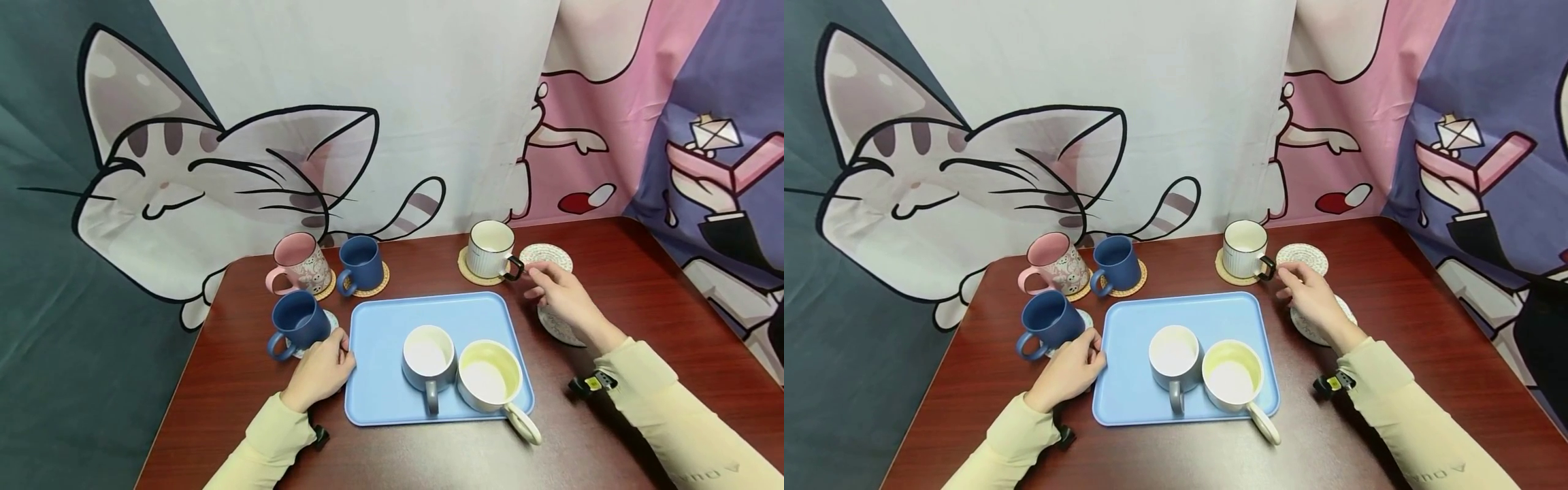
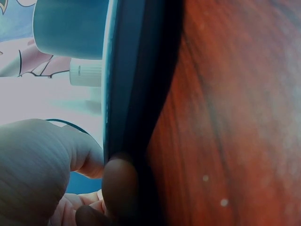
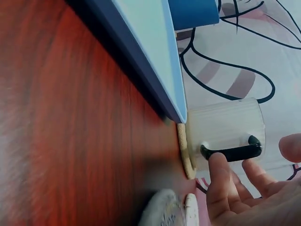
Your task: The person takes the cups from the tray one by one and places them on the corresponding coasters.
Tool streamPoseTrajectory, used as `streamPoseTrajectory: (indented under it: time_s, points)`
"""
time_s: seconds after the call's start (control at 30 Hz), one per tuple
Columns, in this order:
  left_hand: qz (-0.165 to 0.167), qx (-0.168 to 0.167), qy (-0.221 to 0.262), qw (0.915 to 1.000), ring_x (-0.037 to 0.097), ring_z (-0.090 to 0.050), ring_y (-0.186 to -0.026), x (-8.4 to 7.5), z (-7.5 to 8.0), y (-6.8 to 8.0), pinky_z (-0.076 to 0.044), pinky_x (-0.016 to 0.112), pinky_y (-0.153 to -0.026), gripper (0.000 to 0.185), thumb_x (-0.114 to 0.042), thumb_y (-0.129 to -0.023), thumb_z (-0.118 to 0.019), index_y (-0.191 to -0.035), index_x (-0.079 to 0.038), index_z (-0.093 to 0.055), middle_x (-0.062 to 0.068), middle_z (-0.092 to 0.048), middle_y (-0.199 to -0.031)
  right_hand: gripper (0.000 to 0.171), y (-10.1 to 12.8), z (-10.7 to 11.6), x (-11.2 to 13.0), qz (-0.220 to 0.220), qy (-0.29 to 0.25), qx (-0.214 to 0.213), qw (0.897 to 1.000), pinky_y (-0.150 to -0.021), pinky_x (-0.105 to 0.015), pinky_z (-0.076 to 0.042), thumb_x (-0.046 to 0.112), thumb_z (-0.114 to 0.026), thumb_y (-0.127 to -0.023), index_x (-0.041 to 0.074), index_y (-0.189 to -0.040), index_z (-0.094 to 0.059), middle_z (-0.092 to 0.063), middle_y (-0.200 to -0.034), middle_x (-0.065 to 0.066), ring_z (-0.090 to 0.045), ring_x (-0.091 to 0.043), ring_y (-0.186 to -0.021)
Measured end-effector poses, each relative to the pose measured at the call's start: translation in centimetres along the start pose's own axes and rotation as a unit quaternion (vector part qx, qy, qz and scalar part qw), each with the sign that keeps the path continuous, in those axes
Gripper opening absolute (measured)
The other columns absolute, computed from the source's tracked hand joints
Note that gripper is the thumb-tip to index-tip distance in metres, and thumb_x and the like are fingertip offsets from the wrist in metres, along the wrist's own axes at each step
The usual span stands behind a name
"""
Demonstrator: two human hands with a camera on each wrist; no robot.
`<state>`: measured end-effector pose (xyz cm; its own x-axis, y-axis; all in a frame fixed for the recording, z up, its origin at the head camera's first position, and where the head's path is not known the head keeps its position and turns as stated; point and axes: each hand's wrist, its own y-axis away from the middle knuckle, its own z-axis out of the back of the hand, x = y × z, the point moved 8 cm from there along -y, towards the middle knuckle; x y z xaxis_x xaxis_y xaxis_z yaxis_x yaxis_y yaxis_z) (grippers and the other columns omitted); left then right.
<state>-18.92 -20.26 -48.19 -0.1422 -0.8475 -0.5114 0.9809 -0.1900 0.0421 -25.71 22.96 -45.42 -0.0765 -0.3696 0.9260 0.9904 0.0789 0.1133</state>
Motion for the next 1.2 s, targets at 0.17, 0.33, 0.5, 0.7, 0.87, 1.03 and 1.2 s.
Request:
streamPoseTrajectory:
  time_s: [0.17,0.33,0.5,0.7,0.87,1.03,1.2]
  points:
    - [-0.001,-0.002,0.0,1.0,0.007,-0.044,-0.049,0.1,0.0,0.0,-0.034,0.024,-0.049,0.009,-0.012,-0.093,-0.063,-0.091,-0.014,-0.055,-0.008,-0.045,-0.058,0.044,1.4,0.6,0.4,0.026,0.009,-0.021,0.999,-0.066,-0.024,-0.053,0.031,-0.048,-0.111,-0.007,-0.133,-0.053,-0.064,-0.101,0.023,-0.07,-0.007,-0.084]
    - [-0.001,0.0,0.001,1.0,0.007,-0.044,-0.049,0.1,0.0,0.0,-0.034,0.024,-0.05,0.009,-0.012,-0.093,-0.063,-0.092,-0.014,-0.055,-0.008,-0.045,-0.059,0.037,3.2,0.2,0.7,0.048,0.014,-0.014,0.999,-0.06,-0.023,-0.05,0.026,-0.051,-0.11,-0.009,-0.122,-0.056,-0.063,-0.085,0.009,-0.063,-0.008,-0.072]
    - [-0.001,0.001,-0.002,1.0,0.007,-0.044,-0.049,0.2,-0.1,0.1,-0.033,0.023,-0.05,0.008,-0.011,-0.093,-0.063,-0.092,-0.014,-0.055,-0.008,-0.045,-0.059,0.027,5.6,-0.7,1.0,0.079,0.041,0.013,0.996,-0.061,-0.026,-0.049,0.017,-0.051,-0.109,-0.007,-0.116,-0.061,-0.063,-0.085,0.0,-0.059,-0.008,-0.072]
    - [-0.002,0.001,0.003,1.0,0.006,-0.043,-0.049,0.2,-0.1,0.0,-0.033,0.023,-0.05,0.006,-0.012,-0.094,-0.062,-0.094,-0.013,-0.055,-0.008,-0.044,-0.06,0.015,9.6,-2.1,1.1,0.135,0.124,0.02,0.983,-0.077,-0.016,-0.05,0.01,-0.057,-0.105,0.008,-0.103,-0.072,-0.073,-0.096,0.001,-0.063,0.001,-0.088]
    - [-0.001,0.001,0.001,1.0,0.006,-0.043,-0.049,0.2,-0.2,-0.1,-0.033,0.023,-0.05,0.007,-0.013,-0.094,-0.062,-0.094,-0.014,-0.055,-0.008,-0.044,-0.059,0.015,13.0,-3.8,0.6,0.162,0.114,0.059,0.978,-0.073,-0.016,-0.047,0.007,-0.061,-0.103,0.016,-0.097,-0.071,-0.072,-0.088,0.003,-0.063,-0.001,-0.083]
    - [-0.004,-0.001,0.0,1.0,0.006,-0.042,-0.048,0.1,-0.1,0.0,-0.032,0.022,-0.05,0.007,-0.012,-0.094,-0.062,-0.093,-0.014,-0.055,-0.008,-0.044,-0.059,0.018,15.4,-5.2,-0.1,0.154,0.108,0.101,0.977,-0.064,-0.021,-0.042,0.011,-0.06,-0.104,0.024,-0.096,-0.069,-0.066,-0.082,0.006,-0.056,-0.001,-0.077]
    - [-0.004,-0.002,0.001,1.0,0.006,-0.043,-0.049,0.1,-0.1,0.0,-0.032,0.023,-0.05,0.008,-0.011,-0.093,-0.062,-0.093,-0.014,-0.055,-0.008,-0.044,-0.059,0.025,17.0,-6.2,-0.6,0.151,0.06,0.164,0.973,-0.055,-0.022,-0.042,0.006,-0.053,-0.106,0.025,-0.098,-0.067,-0.056,-0.074,-0.001,-0.052,-0.006,-0.066]
